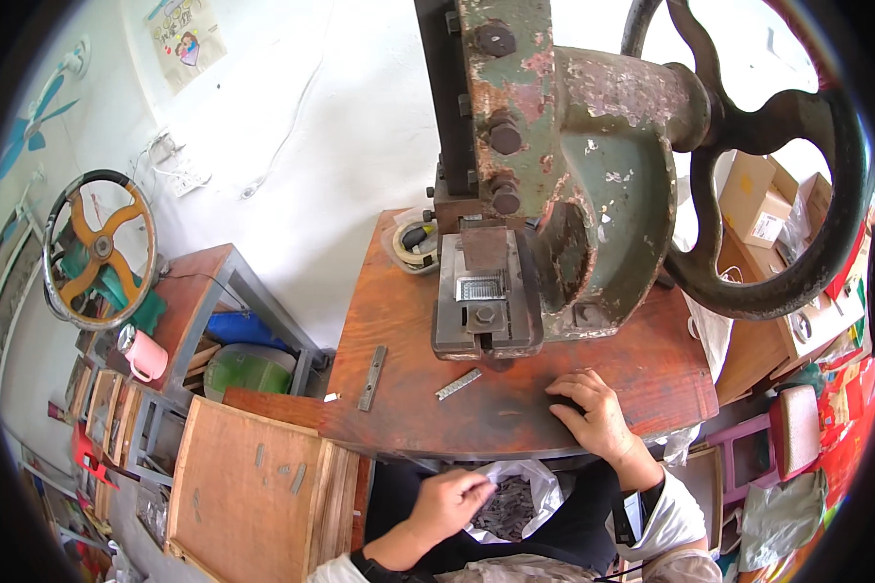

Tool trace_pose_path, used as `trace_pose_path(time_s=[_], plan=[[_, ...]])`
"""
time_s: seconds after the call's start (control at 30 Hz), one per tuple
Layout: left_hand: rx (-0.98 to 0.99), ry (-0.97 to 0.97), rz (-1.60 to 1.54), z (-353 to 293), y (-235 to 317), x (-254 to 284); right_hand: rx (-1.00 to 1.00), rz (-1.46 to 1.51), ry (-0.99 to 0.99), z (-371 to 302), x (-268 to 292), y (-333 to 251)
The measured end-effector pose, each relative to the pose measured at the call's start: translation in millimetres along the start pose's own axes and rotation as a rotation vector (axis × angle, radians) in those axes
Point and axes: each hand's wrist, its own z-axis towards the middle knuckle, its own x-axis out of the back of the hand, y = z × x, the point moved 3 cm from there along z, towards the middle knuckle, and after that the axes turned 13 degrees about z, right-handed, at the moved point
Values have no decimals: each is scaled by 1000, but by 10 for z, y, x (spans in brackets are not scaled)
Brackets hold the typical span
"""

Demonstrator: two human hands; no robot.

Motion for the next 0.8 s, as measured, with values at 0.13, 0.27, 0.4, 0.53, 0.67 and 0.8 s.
trace_pose_path(time_s=[0.13,0.27,0.4,0.53,0.67,0.8], plan=[[-159,427,540,669,222,522,-23,-25,-3,-6,3,19],[-61,429,733,991,-14,365,23,-83,-21,15,-22,-38],[-38,414,555,973,-94,265,87,-137,-46,50,-131,-75],[-36,387,366,916,-177,182,221,-129,-191,389,-722,-316],[-97,564,224,754,-120,424,186,-131,-80,439,-810,-11],[109,657,348,-277,-438,1181,59,-198,-42,326,-518,103]])
